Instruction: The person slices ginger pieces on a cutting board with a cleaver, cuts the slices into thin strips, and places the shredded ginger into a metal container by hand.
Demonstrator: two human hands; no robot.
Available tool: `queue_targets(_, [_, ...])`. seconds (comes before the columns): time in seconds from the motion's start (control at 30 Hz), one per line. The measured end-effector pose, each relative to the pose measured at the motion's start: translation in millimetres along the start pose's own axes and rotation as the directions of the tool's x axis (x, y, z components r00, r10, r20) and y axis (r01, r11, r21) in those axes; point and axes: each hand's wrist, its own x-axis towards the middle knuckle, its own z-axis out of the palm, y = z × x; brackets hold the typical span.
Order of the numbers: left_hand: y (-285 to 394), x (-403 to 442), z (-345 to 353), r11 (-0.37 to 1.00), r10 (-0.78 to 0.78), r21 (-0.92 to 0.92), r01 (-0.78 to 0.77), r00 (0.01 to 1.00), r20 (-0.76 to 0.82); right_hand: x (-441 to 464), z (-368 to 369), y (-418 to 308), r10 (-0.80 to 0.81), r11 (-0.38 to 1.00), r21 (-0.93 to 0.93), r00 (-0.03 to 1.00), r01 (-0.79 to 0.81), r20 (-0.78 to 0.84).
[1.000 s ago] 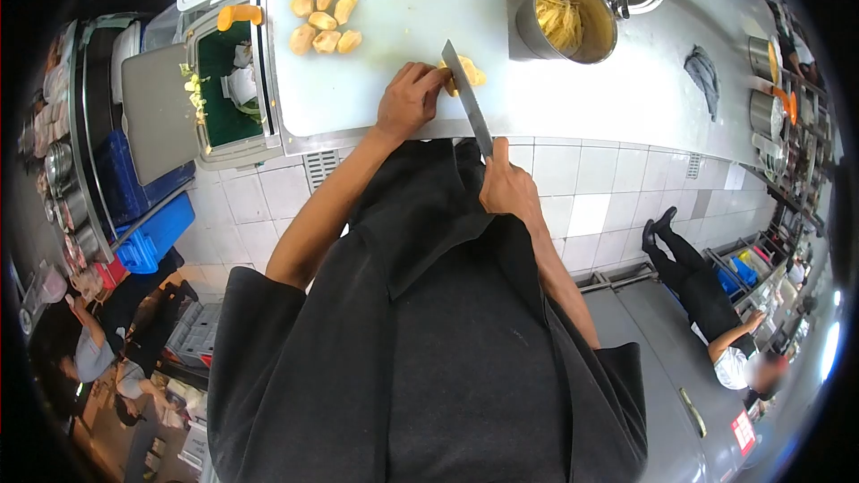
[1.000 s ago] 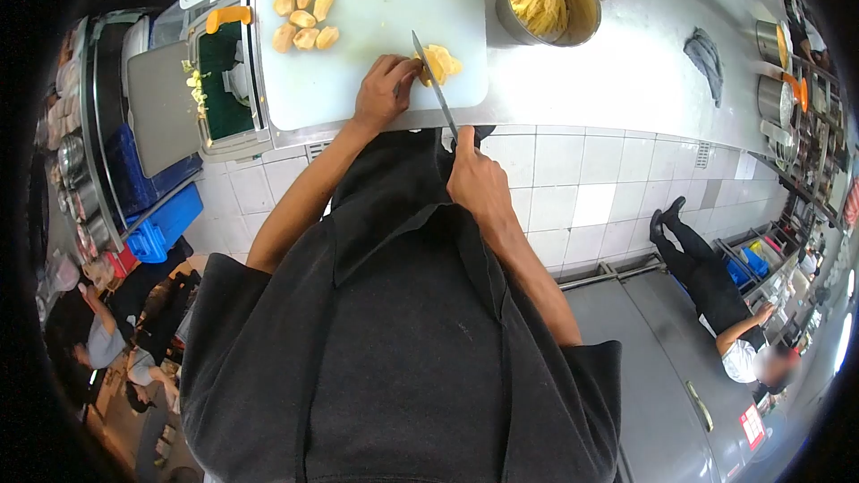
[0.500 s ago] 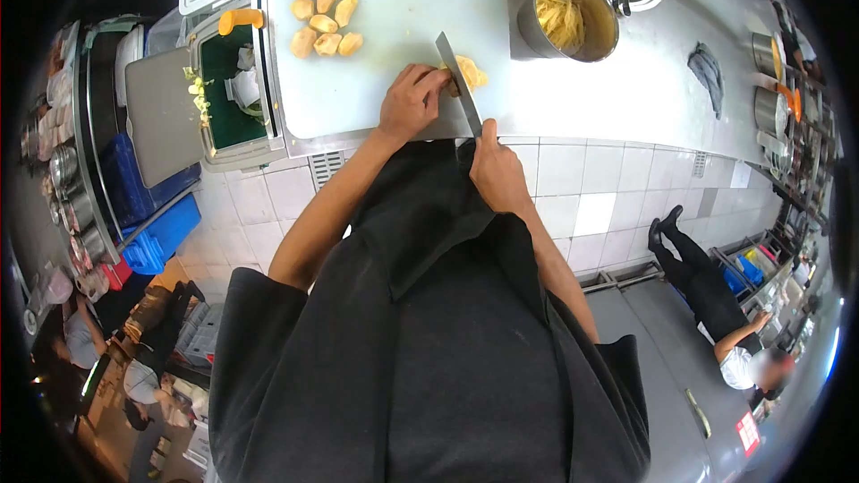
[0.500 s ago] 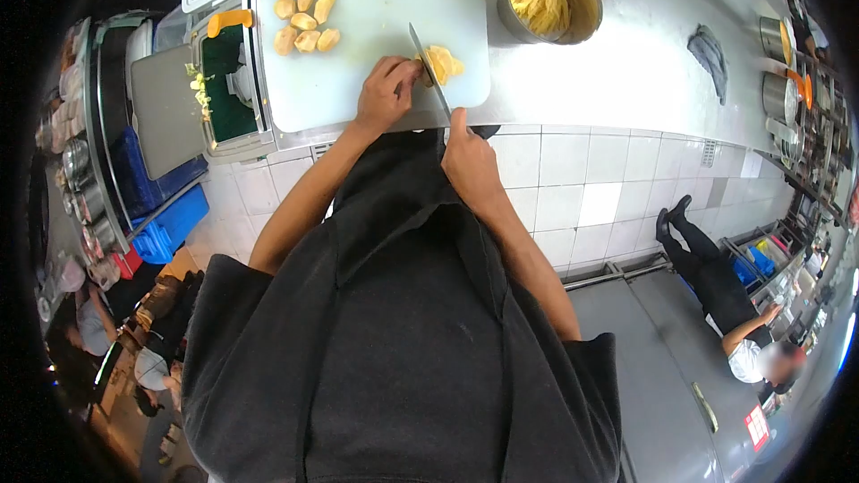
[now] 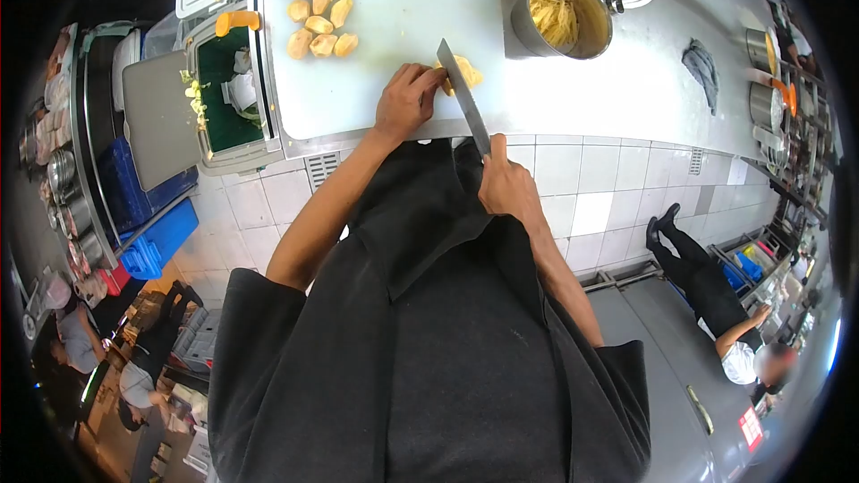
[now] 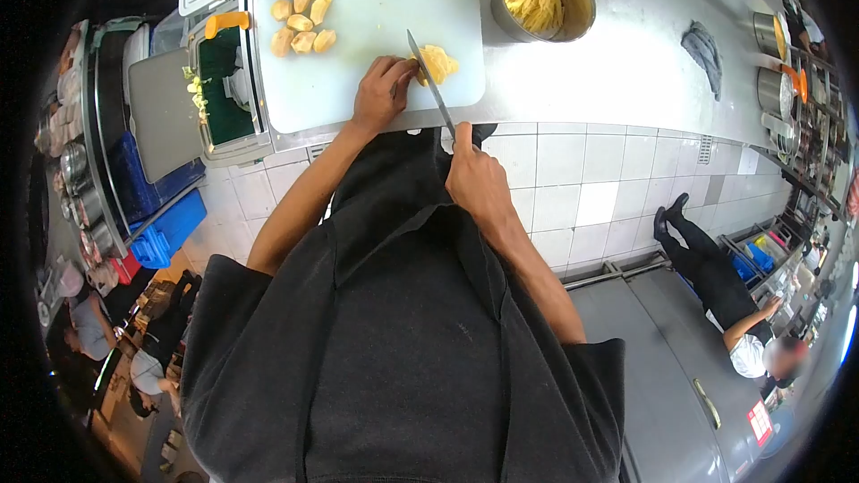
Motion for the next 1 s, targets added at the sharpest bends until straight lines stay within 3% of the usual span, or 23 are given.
queue_targets(0.37, [0.2, 0.4, 0.0, 1.0, -0.014, 0.003, 0.014, 1.0, 0.012, 12.3, 11.2, 0.6, -0.007, 1.0, 0.009, 1.0, 0.007, -0.012])
queue_targets(0.47, [-1.4, -1.5, 2.1, 1.0, -0.026, 0.013, 0.026, 1.0, -0.016, 21.9, 22.3, 4.4, -0.04, 0.999, 0.013, 0.997, 0.042, -0.069])
queue_targets(0.53, [0.7, -5.3, 3.7, 0.999, -0.035, -0.001, 0.035, 0.999, -0.014, 36.1, 30.4, 9.5, -0.165, 0.985, 0.024, 0.974, 0.171, -0.156])
queue_targets(1.0, [-2.3, -6.4, 4.0, 0.994, -0.094, -0.067, 0.092, 0.995, -0.034, 33.0, 27.1, 14.3, -0.198, 0.976, 0.056, 0.964, 0.21, -0.178])
